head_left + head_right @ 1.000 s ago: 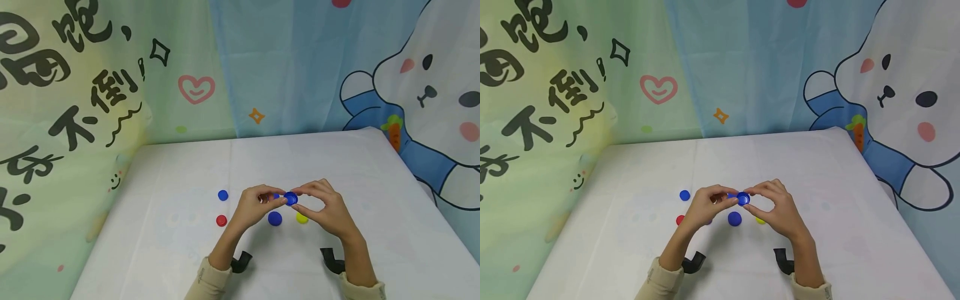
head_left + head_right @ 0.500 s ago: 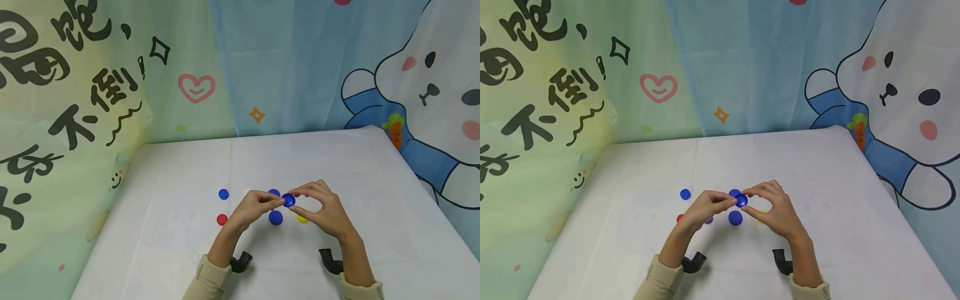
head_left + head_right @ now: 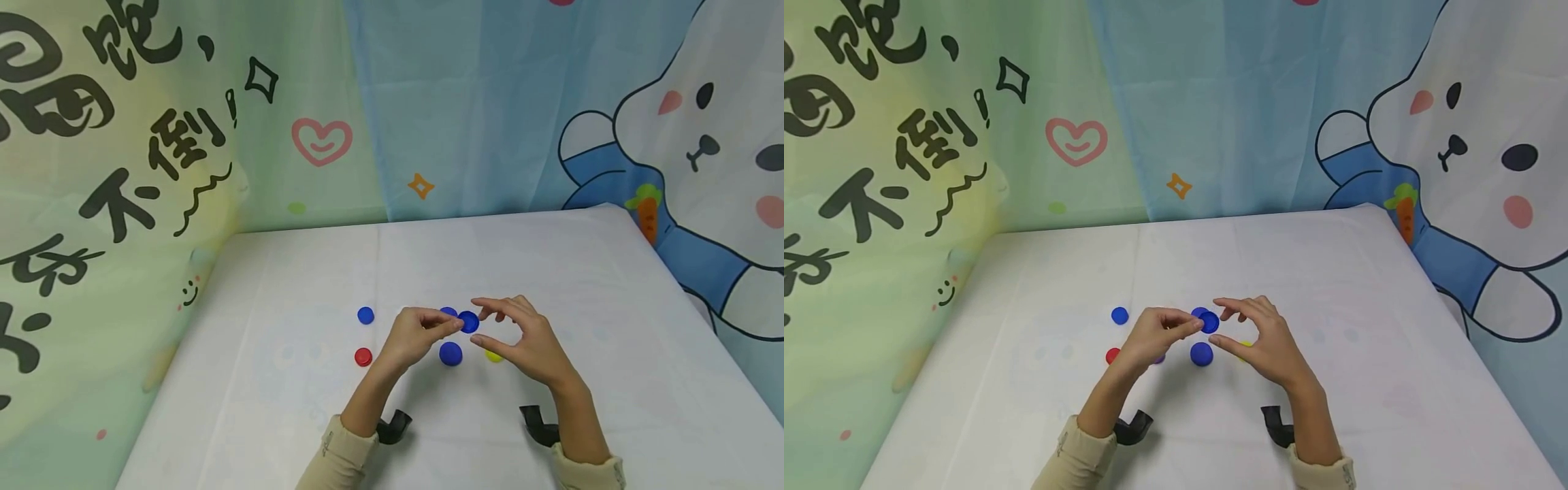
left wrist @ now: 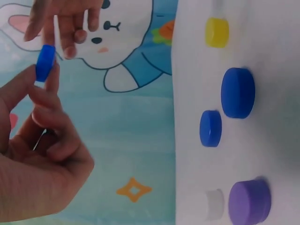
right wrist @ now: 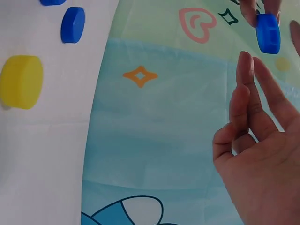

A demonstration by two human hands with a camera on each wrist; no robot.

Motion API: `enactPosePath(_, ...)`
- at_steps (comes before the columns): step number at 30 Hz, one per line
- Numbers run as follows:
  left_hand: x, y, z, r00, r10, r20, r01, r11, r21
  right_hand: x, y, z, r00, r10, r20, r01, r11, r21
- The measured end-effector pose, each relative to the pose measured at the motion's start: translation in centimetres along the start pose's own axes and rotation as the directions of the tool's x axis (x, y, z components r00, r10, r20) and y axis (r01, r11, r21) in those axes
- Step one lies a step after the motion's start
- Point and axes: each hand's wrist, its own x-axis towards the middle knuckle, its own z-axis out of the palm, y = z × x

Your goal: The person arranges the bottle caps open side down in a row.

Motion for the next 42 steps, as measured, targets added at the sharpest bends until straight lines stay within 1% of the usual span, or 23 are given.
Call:
enactPosePath(2, 0.0, 0.0, 0.0, 0.997, 0.071, -0.043, -0.068, 0.995, 0.066, 0.0, 0.1, 0.0, 0.998, 0.057, 0.023, -0.057, 0.998, 0.003)
enactPosePath(3, 0.0, 0.0, 0.0, 0.99, 0.127, -0.066, -0.119, 0.987, 0.109, -0.1, 0.2, 0.0, 0.995, 0.088, 0.037, -0.088, 0.996, 0.01)
enactPosePath(5, 0.1, 0.0, 0.0, 0.959, 0.262, -0.104, -0.237, 0.949, 0.207, 0.0, 0.5, 0.0, 0.988, 0.139, 0.066, -0.142, 0.989, 0.043)
enactPosePath(6, 0.1, 0.0, 0.0, 0.934, 0.338, -0.114, -0.299, 0.917, 0.265, 0.0, 0.6, 0.0, 0.984, 0.155, 0.082, -0.161, 0.985, 0.065)
enactPosePath(8, 0.1, 0.0, 0.1, 0.862, 0.492, -0.12, -0.416, 0.822, 0.388, 0.0, 0.7, -0.1, 0.979, 0.169, 0.116, -0.183, 0.975, 0.123)
enactPosePath(10, 0.2, -0.2, 0.0, 0.778, 0.62, -0.098, -0.5, 0.706, 0.502, 0.1, 0.9, -0.1, 0.975, 0.165, 0.146, -0.191, 0.963, 0.188)
enactPosePath(11, 0.2, -0.2, 0.0, 0.733, 0.676, -0.077, -0.532, 0.64, 0.555, 0.2, 1.0, -0.1, 0.974, 0.158, 0.16, -0.191, 0.958, 0.214)
enactPosePath(13, 0.2, -0.3, -0.2, 0.643, 0.765, -0.024, -0.578, 0.506, 0.641, 0.2, 1.1, -0.1, 0.972, 0.149, 0.185, -0.194, 0.945, 0.262)
enactPosePath(15, 0.2, -0.4, -0.3, 0.567, 0.823, 0.032, -0.606, 0.39, 0.694, 0.2, 1.1, -0.1, 0.969, 0.139, 0.206, -0.198, 0.933, 0.301)
enactPosePath(16, 0.2, -0.5, -0.4, 0.535, 0.843, 0.058, -0.616, 0.342, 0.709, 0.1, 1.2, 0.0, 0.967, 0.134, 0.215, -0.199, 0.927, 0.319)
enactPosePath(17, 0.2, -0.5, -0.4, 0.51, 0.857, 0.079, -0.624, 0.305, 0.72, 0.1, 1.2, 0.0, 0.966, 0.131, 0.222, -0.201, 0.92, 0.336)
enactPosePath(18, 0.2, -0.5, -0.4, 0.491, 0.866, 0.096, -0.63, 0.277, 0.726, 0.1, 1.2, 0.0, 0.965, 0.131, 0.228, -0.206, 0.915, 0.348)
enactPosePath(19, 0.2, -0.5, -0.5, 0.479, 0.871, 0.107, -0.633, 0.258, 0.73, 0.1, 1.2, 0.0, 0.963, 0.131, 0.234, -0.21, 0.91, 0.357)
enactPosePath(21, 0.2, -0.5, -0.5, 0.467, 0.876, 0.12, -0.638, 0.24, 0.731, 0.0, 1.2, 0.0, 0.962, 0.13, 0.238, -0.213, 0.906, 0.365)
enactPosePath(23, 0.2, -0.5, -0.5, 0.469, 0.874, 0.125, -0.637, 0.237, 0.733, 0.1, 1.1, 0.1, 0.962, 0.134, 0.238, -0.216, 0.905, 0.367)
enactPosePath(25, 0.2, -0.5, -0.5, 0.476, 0.871, 0.122, -0.637, 0.245, 0.731, 0.1, 1.1, 0.1, 0.963, 0.132, 0.236, -0.212, 0.909, 0.358)
enactPosePath(27, 0.3, -0.6, -0.5, 0.485, 0.867, 0.113, -0.639, 0.264, 0.723, 0.1, 1.1, 0.1, 0.965, 0.133, 0.227, -0.208, 0.915, 0.346)
enactPosePath(28, 0.3, -0.7, -0.4, 0.492, 0.864, 0.102, -0.641, 0.28, 0.715, 0.1, 1.1, 0.1, 0.967, 0.131, 0.219, -0.201, 0.919, 0.338)
enactPosePath(30, 0.3, -0.8, -0.4, 0.511, 0.857, 0.07, -0.647, 0.33, 0.687, 0.0, 1.2, 0.1, 0.973, 0.124, 0.195, -0.181, 0.934, 0.309)
enactPosePath(33, 0.5, -1.0, -0.3, 0.549, 0.836, 0.017, -0.649, 0.413, 0.639, 0.0, 1.2, 0.1, 0.983, 0.113, 0.143, -0.149, 0.951, 0.272)
enactPosePath(35, 0.5, -1.0, -0.2, 0.576, 0.818, -0.008, -0.645, 0.46, 0.61, 0.0, 1.0, 0.0, 0.989, 0.104, 0.106, -0.129, 0.956, 0.264)
enactPosePath(40, 1.0, -1.2, 0.4, 0.643, 0.765, -0.025, -0.614, 0.535, 0.581, 0.1, 0.5, -0.3, 0.995, 0.081, 0.06, -0.095, 0.957, 0.274)
enactPosePath(42, 1.3, -1.3, 0.7, 0.673, 0.739, -0.029, -0.598, 0.566, 0.567, 0.2, 0.7, -0.5, 0.995, 0.083, 0.048, -0.092, 0.964, 0.248)
